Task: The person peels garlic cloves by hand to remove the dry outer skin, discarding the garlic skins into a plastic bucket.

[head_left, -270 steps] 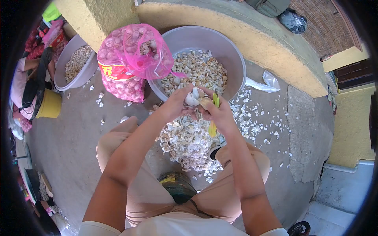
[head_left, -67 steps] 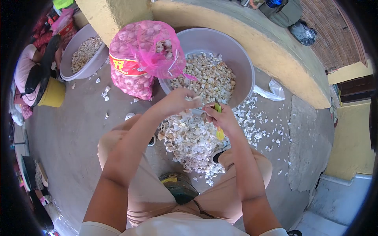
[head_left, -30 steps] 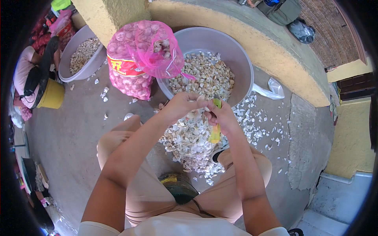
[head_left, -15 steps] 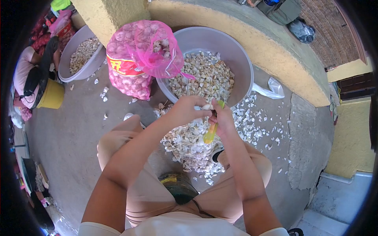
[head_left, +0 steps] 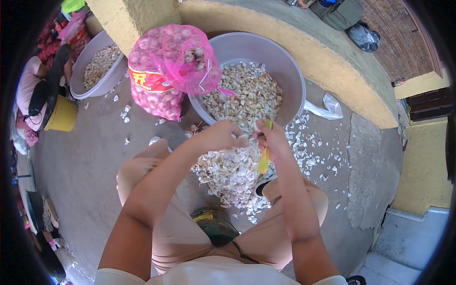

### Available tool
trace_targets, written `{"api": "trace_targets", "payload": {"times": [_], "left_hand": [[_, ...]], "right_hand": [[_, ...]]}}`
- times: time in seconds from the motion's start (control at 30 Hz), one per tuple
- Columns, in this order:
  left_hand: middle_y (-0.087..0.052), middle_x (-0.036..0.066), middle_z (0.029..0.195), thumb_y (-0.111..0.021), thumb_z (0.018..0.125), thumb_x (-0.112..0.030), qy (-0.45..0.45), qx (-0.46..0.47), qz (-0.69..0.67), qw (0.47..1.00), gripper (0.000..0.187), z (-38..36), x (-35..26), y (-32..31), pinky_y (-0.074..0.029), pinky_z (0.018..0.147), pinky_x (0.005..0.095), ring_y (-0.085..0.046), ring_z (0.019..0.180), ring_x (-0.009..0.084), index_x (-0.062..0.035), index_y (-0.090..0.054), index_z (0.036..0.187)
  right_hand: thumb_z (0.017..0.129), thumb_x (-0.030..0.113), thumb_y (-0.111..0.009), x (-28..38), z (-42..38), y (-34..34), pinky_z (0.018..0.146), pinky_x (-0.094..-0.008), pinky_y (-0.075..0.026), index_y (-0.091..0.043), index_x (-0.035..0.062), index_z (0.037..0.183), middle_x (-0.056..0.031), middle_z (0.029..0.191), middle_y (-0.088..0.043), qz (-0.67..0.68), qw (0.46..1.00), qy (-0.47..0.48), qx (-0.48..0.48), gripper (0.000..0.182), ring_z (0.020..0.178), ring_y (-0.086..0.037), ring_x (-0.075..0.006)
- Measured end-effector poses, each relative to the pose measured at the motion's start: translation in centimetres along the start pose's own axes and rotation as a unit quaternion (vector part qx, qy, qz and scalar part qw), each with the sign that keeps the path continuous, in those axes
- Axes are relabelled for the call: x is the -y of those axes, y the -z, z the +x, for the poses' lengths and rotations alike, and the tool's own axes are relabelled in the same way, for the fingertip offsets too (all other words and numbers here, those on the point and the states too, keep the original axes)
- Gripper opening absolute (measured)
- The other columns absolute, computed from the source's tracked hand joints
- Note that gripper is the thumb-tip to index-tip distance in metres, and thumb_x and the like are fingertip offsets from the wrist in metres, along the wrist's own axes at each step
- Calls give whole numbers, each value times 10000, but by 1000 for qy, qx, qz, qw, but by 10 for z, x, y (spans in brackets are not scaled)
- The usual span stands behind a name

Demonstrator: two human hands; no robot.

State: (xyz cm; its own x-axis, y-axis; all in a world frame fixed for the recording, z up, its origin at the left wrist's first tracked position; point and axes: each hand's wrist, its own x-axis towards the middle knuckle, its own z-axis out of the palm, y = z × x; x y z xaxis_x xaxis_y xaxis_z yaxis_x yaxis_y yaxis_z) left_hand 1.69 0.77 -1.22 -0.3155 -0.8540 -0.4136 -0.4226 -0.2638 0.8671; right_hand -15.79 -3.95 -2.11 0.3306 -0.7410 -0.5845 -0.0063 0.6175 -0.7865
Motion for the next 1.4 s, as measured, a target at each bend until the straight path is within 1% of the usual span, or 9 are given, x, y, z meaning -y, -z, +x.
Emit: {"api": "trace_targets", "payload": {"times": [0.1, 0.27, 0.37, 0.8, 0.9, 1.1, 1.2, 1.3, 1.4], "left_hand": [[-559, 34, 594, -658, 694, -392, 33, -22, -8, 999, 361, 4, 11, 3, -408, 474, 256, -507, 519, 119, -35, -649, 746], [-544, 0, 612, -620, 710, -468, 108, 45, -2, 993, 399, -3, -5, 5, -399, 482, 257, -495, 572, 107, -71, -651, 705], [-553, 28, 582, -649, 691, -424, 80, 25, -30, 996, 389, -1, 1, 0, -351, 366, 248, -447, 439, 104, -36, -654, 713], [-560, 29, 594, -626, 707, -459, 62, 33, -66, 995, 417, -1, 3, -1, -330, 376, 245, -460, 471, 98, -45, -664, 735], [-552, 31, 582, -615, 712, -480, 51, 26, -84, 995, 437, 0, 7, -2, -327, 381, 249, -463, 474, 103, -46, -662, 728], [-540, 24, 569, -603, 717, -496, 78, 1, -125, 989, 457, -2, -3, 3, -334, 407, 244, -469, 487, 106, -42, -657, 721], [-545, 21, 577, -583, 741, -480, 54, 18, -168, 984, 438, -1, 2, 2, -347, 424, 243, -480, 499, 108, -48, -656, 720], [-555, 16, 602, -545, 786, -441, 57, 10, -221, 974, 411, 1, 2, -1, -361, 434, 235, -481, 512, 92, -48, -651, 732], [-560, 1, 626, -504, 833, -397, 76, -7, -218, 973, 390, 7, 9, -2, -364, 438, 211, -467, 523, 59, -40, -643, 756]], "right_hand": [[820, 204, -551, 5, -3, -7, 342, -215, -281, -512, 50, 863, -34, 607, -493, -100, 994, -18, -40, 165, 394, -345, -67], [815, 196, -560, 4, 5, 1, 360, -207, -288, -516, 45, 839, -10, 579, -467, -39, 998, 37, -43, 159, 400, -353, -58], [808, 183, -572, 5, 4, 1, 372, -202, -291, -522, 41, 842, 1, 566, -456, -15, 997, 55, -43, 155, 400, -353, -56], [753, 148, -627, 3, 6, 3, 378, -201, -312, -585, 23, 939, -17, 587, -530, -171, 984, 33, -42, 228, 444, -425, -47], [753, 149, -626, -5, 11, -1, 397, -198, -323, -595, 27, 954, -13, 609, -547, -205, 953, 198, -106, 237, 469, -442, -42], [776, 188, -605, 9, -4, -5, 420, -183, -330, -600, 48, 961, 1, 659, -574, -232, 966, 82, 78, 232, 492, -440, -36], [780, 207, -604, 15, -11, -5, 424, -176, -329, -601, 48, 958, 13, 674, -580, -207, 969, 77, 109, 238, 499, -445, -34], [771, 200, -614, 18, -16, -9, 430, -186, -342, -600, 48, 945, 18, 659, -573, -208, 968, 78, 115, 232, 501, -456, -41], [751, 186, -626, 12, -15, -13, 441, -199, -359, -606, 52, 906, 9, 664, -576, -304, 930, 179, 100, 206, 506, -461, -49]]}}
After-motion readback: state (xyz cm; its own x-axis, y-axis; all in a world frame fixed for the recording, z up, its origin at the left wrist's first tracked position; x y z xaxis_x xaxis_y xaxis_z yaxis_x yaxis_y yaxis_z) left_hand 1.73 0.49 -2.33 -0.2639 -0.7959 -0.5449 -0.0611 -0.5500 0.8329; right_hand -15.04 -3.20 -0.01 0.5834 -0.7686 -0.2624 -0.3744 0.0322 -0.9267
